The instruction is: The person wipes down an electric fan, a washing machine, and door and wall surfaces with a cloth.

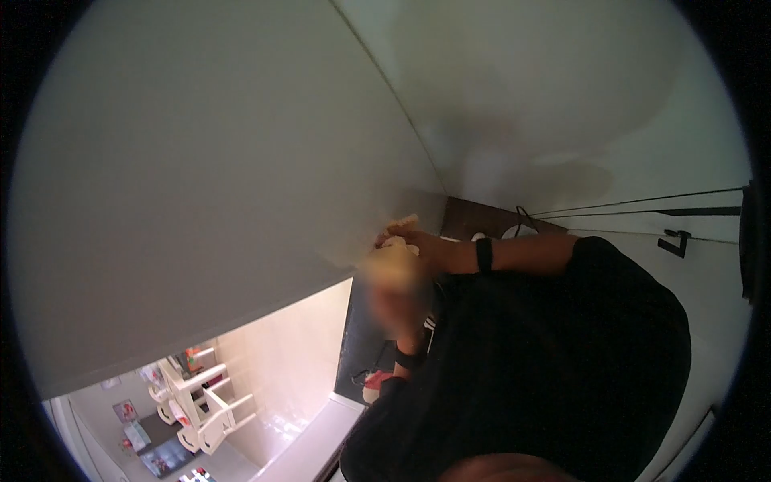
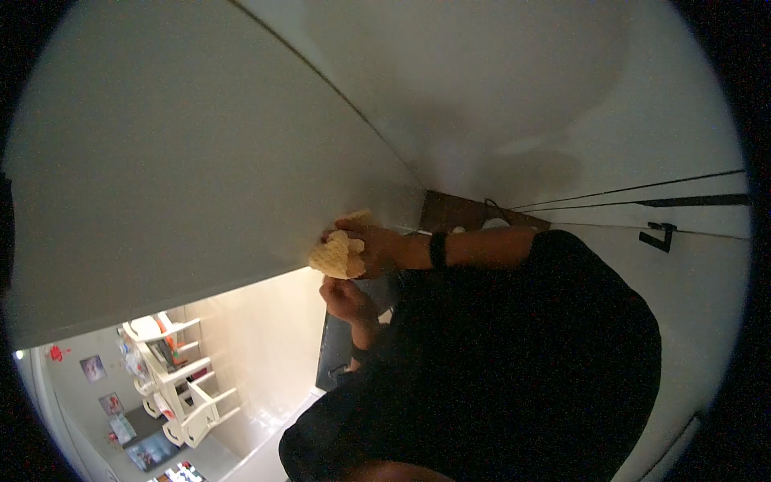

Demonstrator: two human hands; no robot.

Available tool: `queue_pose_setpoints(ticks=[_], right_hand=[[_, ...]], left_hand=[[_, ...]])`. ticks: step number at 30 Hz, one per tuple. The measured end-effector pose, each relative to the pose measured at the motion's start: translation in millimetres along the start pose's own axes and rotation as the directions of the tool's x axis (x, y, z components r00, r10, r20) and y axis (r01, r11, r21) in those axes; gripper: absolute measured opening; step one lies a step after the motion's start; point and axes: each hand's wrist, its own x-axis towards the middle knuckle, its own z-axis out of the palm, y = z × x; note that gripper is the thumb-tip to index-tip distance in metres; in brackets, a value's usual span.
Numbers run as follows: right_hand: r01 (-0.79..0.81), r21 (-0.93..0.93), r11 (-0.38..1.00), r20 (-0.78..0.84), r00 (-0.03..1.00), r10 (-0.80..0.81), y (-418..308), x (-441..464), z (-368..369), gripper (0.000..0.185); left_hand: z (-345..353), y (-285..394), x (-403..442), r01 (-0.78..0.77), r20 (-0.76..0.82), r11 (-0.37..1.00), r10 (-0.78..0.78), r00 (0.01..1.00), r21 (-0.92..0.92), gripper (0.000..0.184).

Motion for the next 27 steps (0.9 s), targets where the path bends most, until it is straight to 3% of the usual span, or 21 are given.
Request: queue_pose_setpoints(ticks=[2,4,5,8,10,11,13,16,19,22,27], right_hand=[[-0.052,-0.005,0.999,0.037,0.998,0.052,3,-12,-4,0.061],[-0.106,-0.189,0.976,-0.048,0.994,0.099,-1,-33,-12,0.063],[-0.143,-0.28,0.949,-0.095,0.988,0.121,-3,-44,-18,0.065],[-0.385,-0.091,0.918,-0.067,0.922,0.38,5,-79,-50,0.063],[-0.493,-0.038,0.869,-0.219,0.853,0.475,3,-101,-77,0.065],[-0.542,-0.001,0.84,-0.296,0.803,0.517,-2,-114,-91,0.066],[-0.624,-0.104,0.774,-0.437,0.728,0.528,-11,-138,-109,0.067],[-0.693,-0.216,0.688,-0.574,0.661,0.484,-42,-170,-134,0.065],[-0.737,-0.284,0.613,-0.646,0.619,0.446,-62,-216,-142,0.059],[-0.789,-0.359,0.499,-0.715,0.576,0.396,-93,-242,-145,0.048],[-0.876,-0.339,0.344,-0.838,0.447,0.314,-132,-282,-157,0.048]], left_hand=[[7,-1,-15,0.243,0.152,0.965,-0.227,0.962,-0.097,0.018],[31,11,-7,0.241,0.285,0.96,-0.194,0.939,-0.14,0.021],[39,8,-8,0.207,0.38,0.978,-0.186,0.906,-0.013,0.023],[74,29,10,0.09,0.599,0.996,-0.056,0.799,-0.026,0.032],[104,51,29,0.132,0.687,0.969,0.05,0.725,-0.209,0.034],[120,66,37,0.058,0.703,0.974,0.114,0.702,-0.217,0.038],[153,92,51,-0.086,0.735,0.964,0.248,0.631,-0.251,0.046],[190,119,47,0.277,0.85,0.878,0.227,0.476,-0.39,0.058],[223,138,29,0.337,0.946,0.89,0.248,0.211,-0.308,0.063],[246,161,15,0.381,0.914,0.846,0.406,-0.003,-0.374,0.062],[265,219,-18,0.362,0.852,0.802,0.522,-0.036,-0.475,0.059]])
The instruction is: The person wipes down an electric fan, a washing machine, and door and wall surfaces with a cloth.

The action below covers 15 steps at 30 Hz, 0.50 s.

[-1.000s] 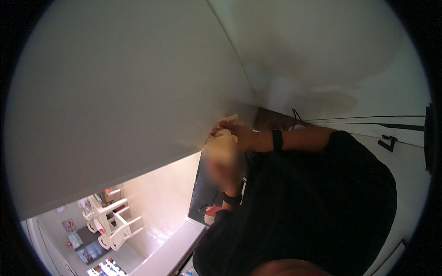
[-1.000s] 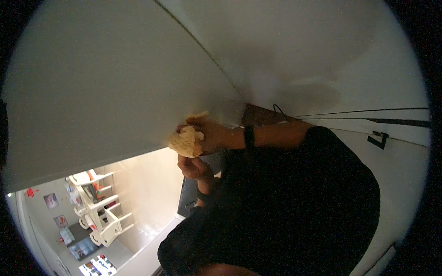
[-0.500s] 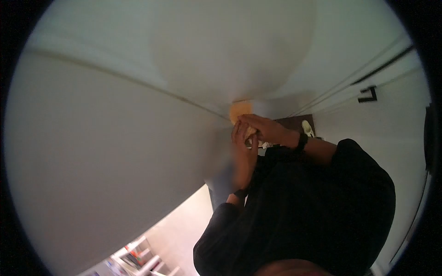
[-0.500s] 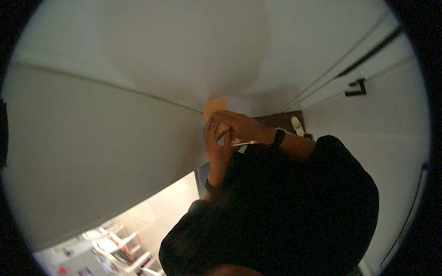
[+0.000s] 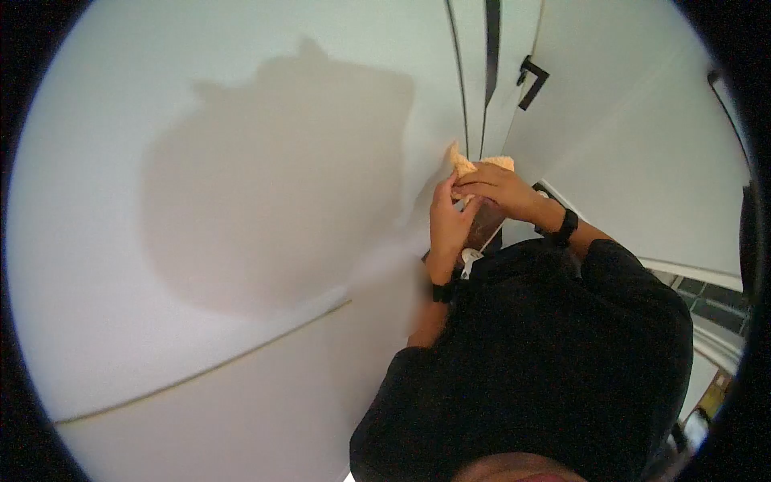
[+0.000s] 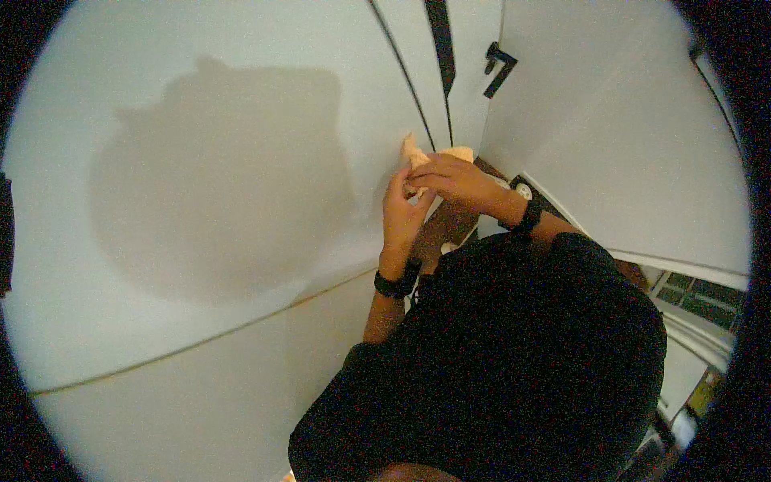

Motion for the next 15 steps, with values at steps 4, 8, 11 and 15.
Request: queue_pose_setpoints(ticks=[4,8,11,15], right_hand=[[-0.101,-0.023,0.995,-0.122,0.988,0.097,28,-8,-33,0.05],[-0.168,-0.12,0.978,-0.329,0.937,0.12,76,-21,-47,0.05],[-0.278,-0.118,0.953,-0.397,0.893,0.211,116,-33,-57,0.053],[-0.347,-0.067,0.935,-0.397,0.869,0.295,175,-53,-63,0.049]], left_hand=[[36,17,46,-0.163,0.026,0.986,0.162,0.986,0.02,0.055],[83,33,95,-0.219,0.063,0.968,0.213,0.975,0.124,0.057],[124,38,134,-0.289,0.119,0.936,0.269,0.956,0.202,0.057],[177,27,178,-0.261,0.192,0.925,0.213,0.958,0.277,0.056]])
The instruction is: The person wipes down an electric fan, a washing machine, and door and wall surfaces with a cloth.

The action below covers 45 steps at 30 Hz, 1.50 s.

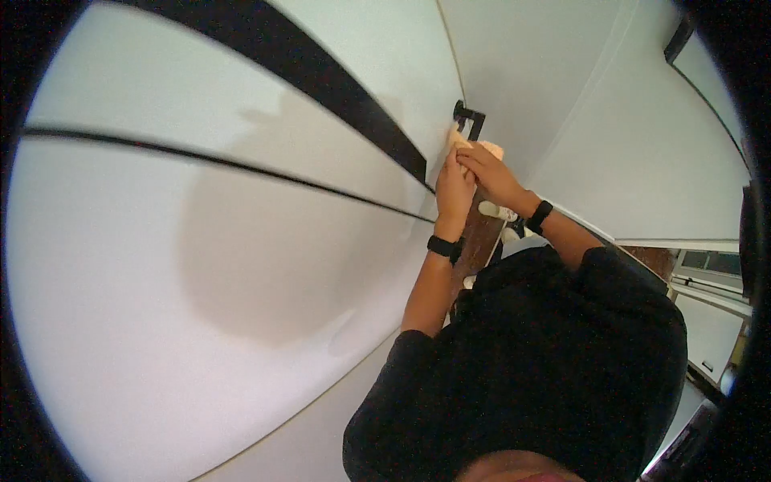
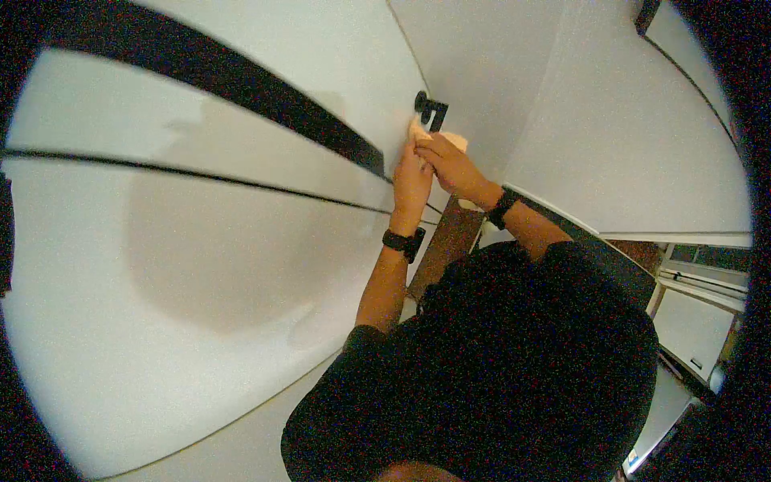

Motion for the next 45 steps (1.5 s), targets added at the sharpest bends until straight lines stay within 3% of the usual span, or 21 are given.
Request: queue_pose_setpoints(ticks=[2,3,6,8,10,11,14,17,19,21,24,25,28,30,32,33,35,37,40,43,45], right_hand=[[-0.018,0.042,0.999,0.034,0.999,0.017,25,8,-12,0.049],[-0.023,0.03,0.999,0.03,0.999,0.022,37,13,-19,0.05],[-0.002,0.007,1.0,0.045,0.999,0.002,55,23,-37,0.053],[0.075,-0.016,0.997,0.073,0.995,-0.074,65,39,-59,0.054],[0.055,0.012,0.998,0.09,0.994,-0.056,69,44,-64,0.055],[0.044,0.031,0.999,0.1,0.994,-0.047,66,43,-64,0.055],[0.043,0.059,0.997,0.13,0.99,-0.05,52,42,-69,0.052],[0.077,0.071,0.995,0.073,0.994,-0.082,41,42,-71,0.051],[-0.061,0.259,0.964,0.122,0.992,0.03,38,40,-67,0.05],[0.103,0.06,0.993,0.131,0.985,-0.11,38,36,-64,0.048],[0.074,0.178,0.981,0.203,0.973,-0.11,35,29,-47,0.046],[0.095,0.159,0.983,0.243,0.961,-0.132,32,25,-51,0.047],[0.159,0.14,0.977,0.187,0.965,-0.184,37,21,-44,0.049],[0.017,0.292,0.956,0.291,0.951,-0.106,48,25,-47,0.049],[-0.063,0.329,0.942,0.342,0.938,-0.057,56,30,-54,0.048],[-0.063,0.3,0.952,0.333,0.942,-0.042,62,31,-56,0.048],[0.036,0.212,0.977,0.281,0.955,-0.096,72,38,-64,0.049],[0.21,0.089,0.974,0.217,0.95,-0.225,78,38,-75,0.05],[0.174,0.102,0.98,0.175,0.966,-0.189,71,32,-69,0.051],[-0.004,0.095,0.996,0.177,0.984,-0.013,46,23,-59,0.05],[-0.024,0.083,0.996,0.18,0.984,0.008,30,19,-59,0.052]], left_hand=[[13,7,25,0.086,0.101,0.995,-0.09,0.991,0.041,0.055],[24,8,35,0.007,0.014,0.991,-0.009,1.0,0.135,0.051],[41,9,61,-0.136,-0.019,0.99,0.136,0.99,0.031,0.046],[47,20,72,-0.052,-0.057,0.999,0.052,0.997,0.012,0.041],[45,33,72,0.021,-0.078,0.999,-0.024,0.997,-0.04,0.039],[41,33,71,-0.017,-0.053,1.0,0.017,0.998,-0.017,0.04],[39,32,59,0.061,-0.052,0.998,-0.06,0.997,0.031,0.044],[33,40,51,0.059,-0.099,0.998,-0.059,0.993,-0.002,0.044],[30,43,47,0.103,-0.087,0.995,-0.104,0.991,-0.01,0.043],[30,36,39,0.176,-0.084,0.983,-0.18,0.98,-0.046,0.04],[26,24,20,0.258,-0.074,0.965,-0.26,0.963,-0.037,0.038],[24,24,14,0.214,-0.121,0.975,-0.22,0.968,-0.064,0.036],[23,26,16,0.222,-0.111,0.975,-0.223,0.968,-0.019,0.032],[25,30,25,0.17,-0.122,0.985,-0.164,0.979,0.042,0.026],[35,30,43,0.159,-0.098,0.986,-0.154,0.983,0.054,0.024],[46,21,49,0.099,-0.152,0.993,-0.088,0.984,0.063,0.025],[53,27,60,0.126,-0.144,0.972,-0.098,0.985,0.199,0.026],[55,20,75,0.105,-0.085,0.921,-0.078,0.993,0.375,0.027],[54,16,71,0.063,-0.079,0.936,-0.038,0.996,0.346,0.025],[47,19,64,0.059,-0.085,0.949,-0.035,0.996,0.31,0.022],[40,23,56,0.109,-0.039,0.947,-0.102,0.994,0.303,0.022]])
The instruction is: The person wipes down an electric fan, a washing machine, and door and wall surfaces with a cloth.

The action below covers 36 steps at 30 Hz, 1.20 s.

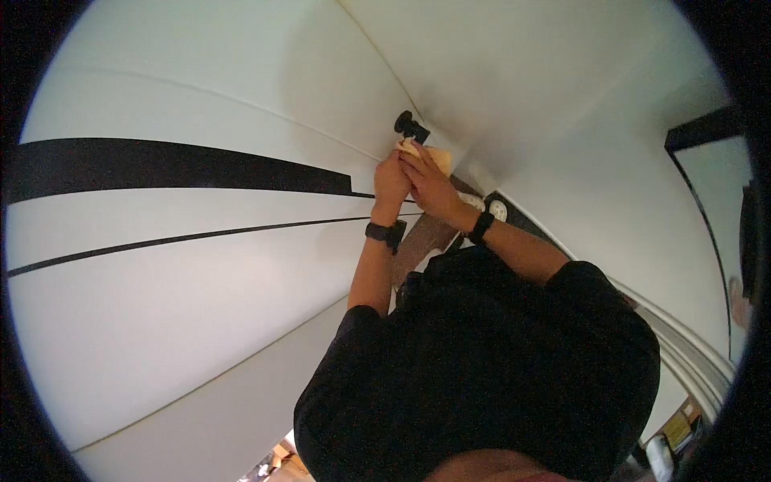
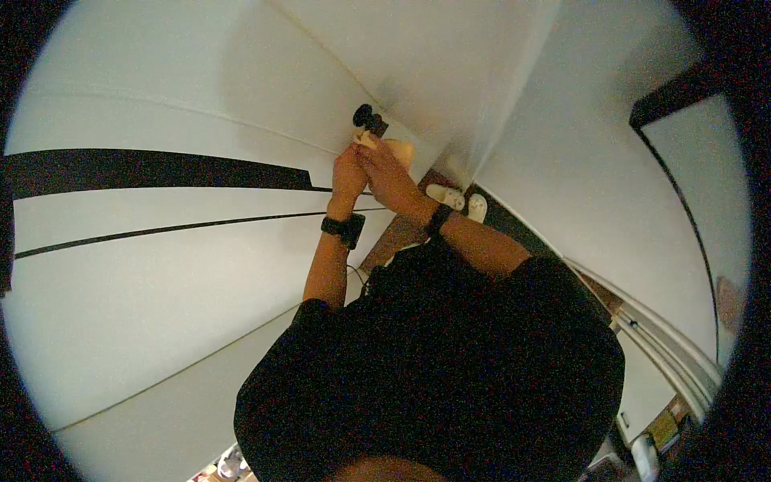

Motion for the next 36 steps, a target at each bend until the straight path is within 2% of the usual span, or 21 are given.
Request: queue_pose_setpoints(ticks=[4,8,9,10,11,12,13,14,15,17,19,21,24,25,26,27,28,31,32,33,36], right_hand=[[0.085,0.149,0.985,-0.123,0.99,-0.067,-20,-9,10,0.04],[-0.057,0.364,0.929,-0.015,0.998,0.067,-53,-25,27,0.026],[-0.028,0.345,0.938,0.02,1.0,0.023,-56,-37,36,0.024],[0.002,0.327,0.945,0.054,0.998,-0.021,-60,-48,45,0.024],[0.064,0.285,0.956,0.063,0.994,-0.085,-61,-63,60,0.023],[0.003,0.469,0.883,0.135,0.988,-0.075,-60,-79,77,0.023],[-0.049,0.554,0.831,0.219,0.972,-0.088,-61,-90,84,0.024],[-0.115,0.623,0.773,0.301,0.948,-0.101,-61,-100,90,0.024],[-0.173,0.611,0.773,0.402,0.908,-0.114,-62,-106,90,0.025],[-0.172,0.387,0.906,0.538,0.84,-0.07,-80,-115,66,0.042],[-0.171,0.272,0.947,0.497,0.868,0.014,-82,-137,61,0.06],[-0.173,0.281,0.944,0.26,0.961,0.098,-68,-165,81,0.068],[-0.383,0.085,0.92,0.165,0.916,0.366,-87,-182,46,0.073],[-0.469,0.115,0.876,0.133,0.881,0.454,-94,-183,35,0.074],[-0.547,0.15,0.824,0.1,0.837,0.537,-97,-182,24,0.075],[-0.615,0.186,0.766,0.067,0.786,0.615,-98,-184,17,0.076],[-0.491,0.147,0.859,-0.126,0.852,0.509,-98,-191,7,0.069],[-0.523,0.182,0.833,-0.198,0.81,0.552,-108,-201,-42,0.071],[-0.46,0.209,0.863,-0.276,0.819,0.503,-118,-204,-65,0.066],[-0.468,0.187,0.864,-0.329,0.799,0.504,-124,-212,-82,0.067],[-0.525,0.183,0.831,-0.466,0.698,0.544,-136,-239,-119,0.066]], left_hand=[[-14,-9,-27,0.018,-0.01,0.997,-0.019,1.0,-0.069,0.023],[-23,-45,-73,0.017,0.091,1.0,-0.017,0.996,0.008,0.024],[-22,-58,-93,-0.008,0.108,0.998,0.002,0.994,0.057,0.025],[-8,-88,-114,-0.023,0.138,0.998,0.031,0.99,-0.06,0.028],[-12,-97,-134,0.08,0.298,0.994,-0.055,0.953,-0.073,0.03],[4,-120,-163,0.168,0.272,0.929,-0.077,0.959,-0.331,0.028],[-21,-85,-172,0.174,0.327,0.904,-0.04,0.944,-0.391,0.024],[-13,-107,-189,0.211,0.428,0.952,-0.099,0.898,-0.223,0.022],[-10,-115,-200,0.256,0.498,0.931,-0.099,0.862,-0.259,0.023],[-13,-109,-211,0.32,0.61,0.884,-0.052,0.791,-0.34,0.026],[-12,-91,-213,0.22,0.595,0.902,0.05,0.802,-0.372,0.028],[5,-95,-199,0.246,0.626,0.877,0.078,0.776,-0.413,0.029],[30,-74,-182,0.283,0.615,0.776,0.164,0.772,-0.563,0.029],[31,-56,-173,0.293,0.6,0.728,0.198,0.775,-0.619,0.029],[30,-38,-169,0.118,0.502,0.771,0.282,0.817,-0.626,0.026],[33,-22,-165,0.11,0.474,0.731,0.312,0.824,-0.673,0.026],[35,-3,-165,0.104,0.443,0.689,0.336,0.831,-0.717,0.026],[27,55,-165,0.125,0.43,0.602,0.395,0.812,-0.789,0.028],[31,71,-166,0.161,0.448,0.565,0.417,0.791,-0.809,0.03],[33,91,-166,0.199,0.466,0.528,0.44,0.768,-0.826,0.031],[19,146,-171,0.107,0.516,0.587,0.594,0.617,-0.803,0.043]])
